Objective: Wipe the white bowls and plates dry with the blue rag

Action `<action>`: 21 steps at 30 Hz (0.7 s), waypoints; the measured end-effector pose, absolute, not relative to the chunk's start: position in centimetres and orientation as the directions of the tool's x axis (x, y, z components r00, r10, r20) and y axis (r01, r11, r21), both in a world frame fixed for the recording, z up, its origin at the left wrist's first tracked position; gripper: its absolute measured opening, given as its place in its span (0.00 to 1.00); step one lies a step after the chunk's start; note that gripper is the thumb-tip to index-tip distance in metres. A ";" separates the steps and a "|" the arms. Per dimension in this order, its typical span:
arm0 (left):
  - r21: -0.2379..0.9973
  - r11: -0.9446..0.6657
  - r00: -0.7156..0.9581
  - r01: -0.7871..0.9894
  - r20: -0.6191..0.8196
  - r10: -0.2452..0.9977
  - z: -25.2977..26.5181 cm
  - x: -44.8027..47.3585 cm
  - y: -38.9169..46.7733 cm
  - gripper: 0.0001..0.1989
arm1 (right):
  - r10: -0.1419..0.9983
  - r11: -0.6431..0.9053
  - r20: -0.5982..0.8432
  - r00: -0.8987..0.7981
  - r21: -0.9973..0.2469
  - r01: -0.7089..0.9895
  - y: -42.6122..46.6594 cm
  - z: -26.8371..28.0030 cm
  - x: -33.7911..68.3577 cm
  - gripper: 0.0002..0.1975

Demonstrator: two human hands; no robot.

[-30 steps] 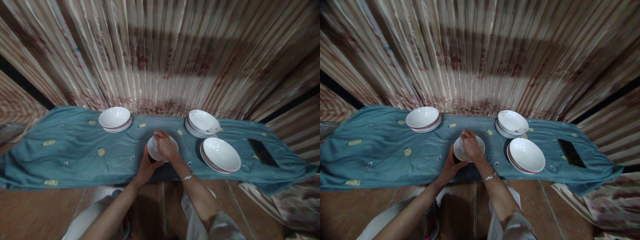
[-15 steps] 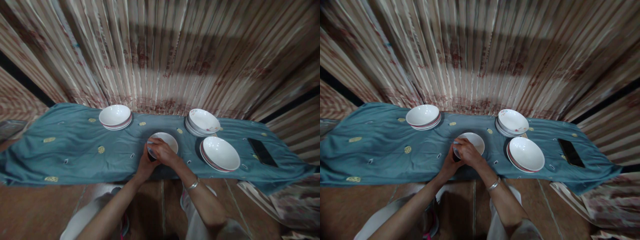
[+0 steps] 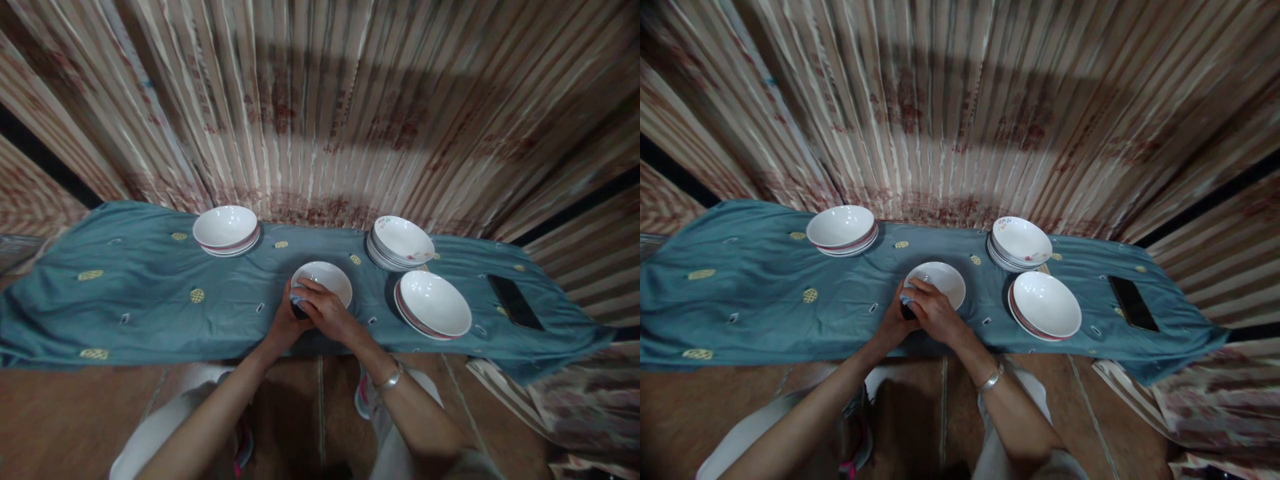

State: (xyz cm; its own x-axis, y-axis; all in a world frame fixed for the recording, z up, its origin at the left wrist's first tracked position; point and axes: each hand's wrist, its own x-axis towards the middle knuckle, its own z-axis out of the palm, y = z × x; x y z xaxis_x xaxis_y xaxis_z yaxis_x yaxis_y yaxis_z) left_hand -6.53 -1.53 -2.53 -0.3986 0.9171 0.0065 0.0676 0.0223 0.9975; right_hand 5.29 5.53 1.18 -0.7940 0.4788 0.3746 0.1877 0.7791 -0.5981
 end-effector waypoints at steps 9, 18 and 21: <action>0.995 0.000 -0.367 0.097 0.036 0.930 -2.2 -6.6 -1.7 0.47 | 0.343 0.846 0.346 -0.873 -0.517 0.127 4.8 3.2 6.7 0.14; 0.998 0.004 -0.332 0.068 0.018 0.943 -1.9 -6.9 -1.7 0.56 | 0.385 0.820 0.301 -0.873 -0.545 0.173 4.9 3.9 10.1 0.14; 0.999 -0.003 -0.308 0.035 0.014 0.951 -1.9 -7.1 -1.7 0.57 | 0.412 0.810 0.303 -0.859 -0.553 0.194 5.1 4.2 11.2 0.15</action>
